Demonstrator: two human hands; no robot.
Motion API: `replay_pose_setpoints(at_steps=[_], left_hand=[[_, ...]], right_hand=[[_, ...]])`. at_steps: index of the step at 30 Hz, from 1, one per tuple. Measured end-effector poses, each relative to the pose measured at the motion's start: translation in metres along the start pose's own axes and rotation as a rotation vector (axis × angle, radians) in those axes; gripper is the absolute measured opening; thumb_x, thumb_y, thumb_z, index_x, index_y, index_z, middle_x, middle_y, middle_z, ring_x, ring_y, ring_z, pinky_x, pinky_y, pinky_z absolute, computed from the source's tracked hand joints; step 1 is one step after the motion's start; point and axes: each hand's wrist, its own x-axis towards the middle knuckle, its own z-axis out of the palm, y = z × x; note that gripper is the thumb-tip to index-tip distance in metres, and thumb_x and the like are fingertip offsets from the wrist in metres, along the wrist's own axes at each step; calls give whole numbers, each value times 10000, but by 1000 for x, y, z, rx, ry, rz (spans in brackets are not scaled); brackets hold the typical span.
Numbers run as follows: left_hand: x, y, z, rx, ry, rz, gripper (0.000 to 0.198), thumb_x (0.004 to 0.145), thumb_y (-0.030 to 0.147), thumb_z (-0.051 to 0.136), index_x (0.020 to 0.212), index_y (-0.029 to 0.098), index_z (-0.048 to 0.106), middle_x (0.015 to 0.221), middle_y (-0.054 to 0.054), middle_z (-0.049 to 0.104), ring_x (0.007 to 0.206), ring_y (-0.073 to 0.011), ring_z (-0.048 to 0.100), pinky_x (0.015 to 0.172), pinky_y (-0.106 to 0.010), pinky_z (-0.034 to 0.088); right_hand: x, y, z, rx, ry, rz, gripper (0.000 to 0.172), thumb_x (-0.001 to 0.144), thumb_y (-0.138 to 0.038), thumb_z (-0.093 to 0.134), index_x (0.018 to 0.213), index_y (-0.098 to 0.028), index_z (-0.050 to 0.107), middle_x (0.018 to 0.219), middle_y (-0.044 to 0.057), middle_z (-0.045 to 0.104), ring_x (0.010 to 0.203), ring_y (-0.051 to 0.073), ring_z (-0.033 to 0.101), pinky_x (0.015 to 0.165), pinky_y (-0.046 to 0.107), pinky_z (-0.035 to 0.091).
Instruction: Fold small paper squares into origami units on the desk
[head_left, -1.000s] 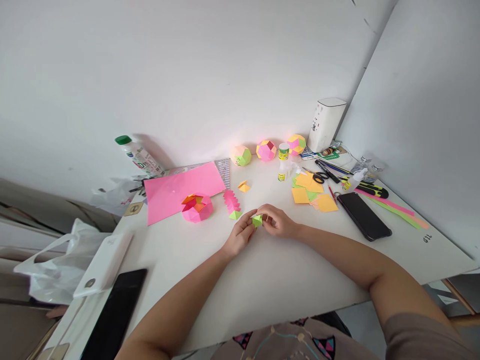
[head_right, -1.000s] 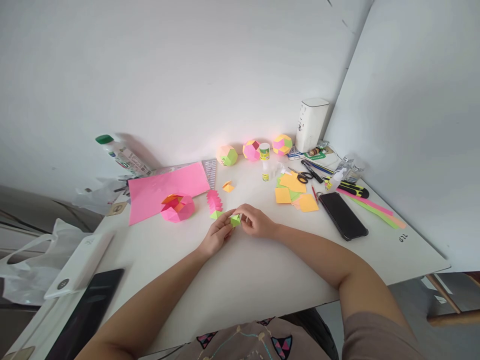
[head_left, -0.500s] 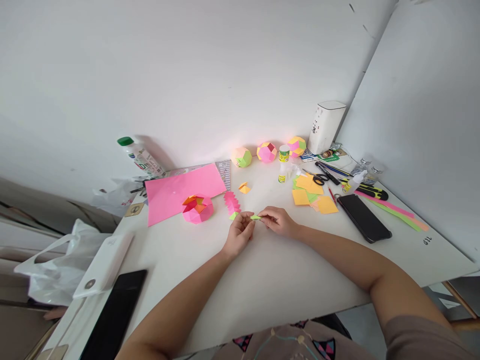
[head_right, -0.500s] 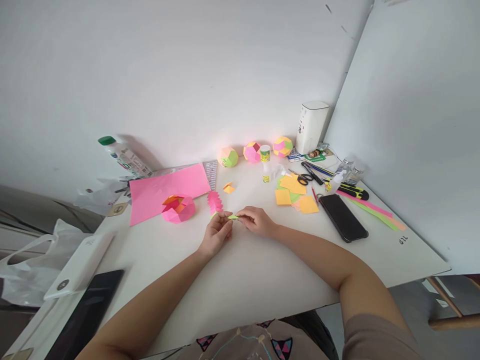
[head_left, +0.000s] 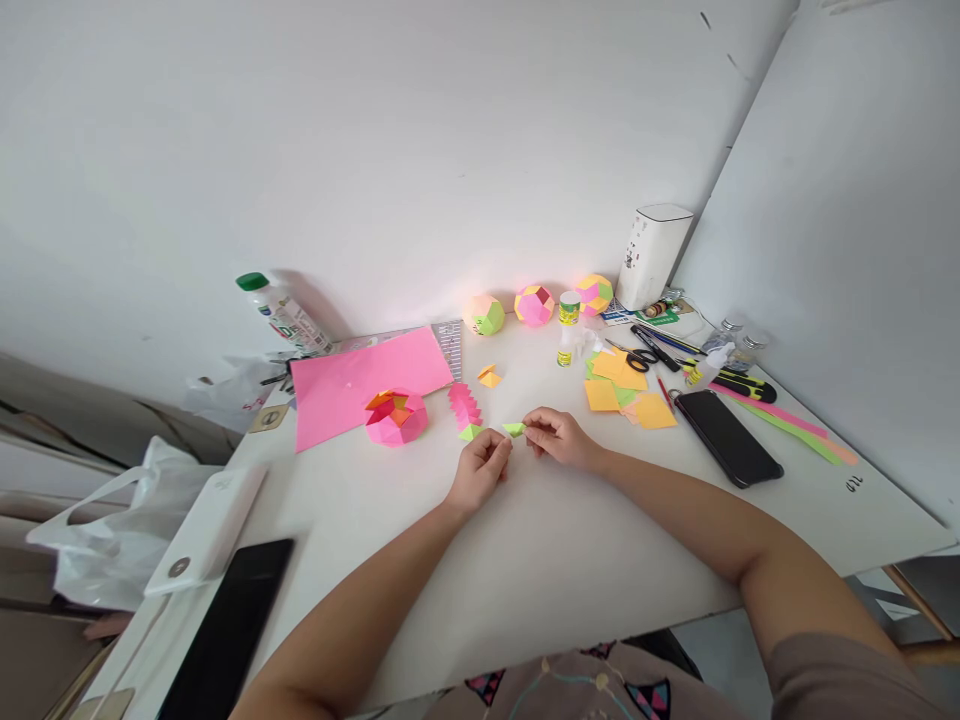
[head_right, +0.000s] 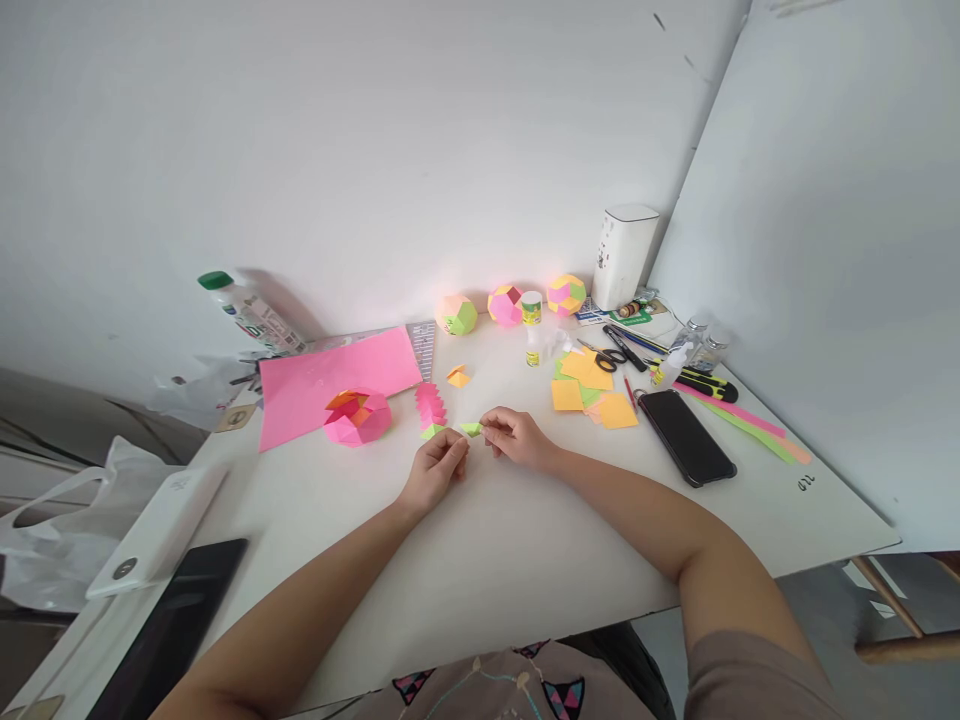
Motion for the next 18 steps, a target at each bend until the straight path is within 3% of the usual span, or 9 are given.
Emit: replay_pose_setpoints(at_steps=[4, 7, 13, 18], left_hand=[[0, 2, 0, 227, -96, 173, 317, 854, 407, 460, 645, 170, 484, 704, -6, 498, 590, -102, 458, 573, -243, 395], [0, 3, 1, 330, -171, 263, 308, 859, 366, 453, 623, 172, 486, 702, -17, 485, 656, -126, 454, 626, -261, 394], [0, 1, 2, 360, -189, 266, 154, 828, 279, 486, 780, 182, 595, 748, -24, 518, 615, -114, 436, 582, -246, 376], [0, -1, 4, 361, -173, 315, 171, 822, 218, 466, 853, 190, 631, 813, -44, 552, 643, -120, 488, 609, -250, 400]], right_hand=[[1, 0, -1, 12, -7, 60, 257, 848, -420, 497, 881, -170, 546, 712, -5, 557, 541, 85, 540, 510, 209, 436], [2, 1, -1, 9, -4, 89, 249, 841, -412, 508, 883, -171, 556, 725, -2, 563, 557, 90, 543, 542, 227, 463], [3, 0, -2, -1, -5, 112, 258, 825, -416, 526, 886, -169, 568, 710, -3, 561, 571, 99, 537, 564, 247, 476], [3, 0, -3, -4, 7, 111, 248, 832, -406, 520, 896, -171, 563, 715, -1, 567, 575, 99, 543, 563, 245, 476]])
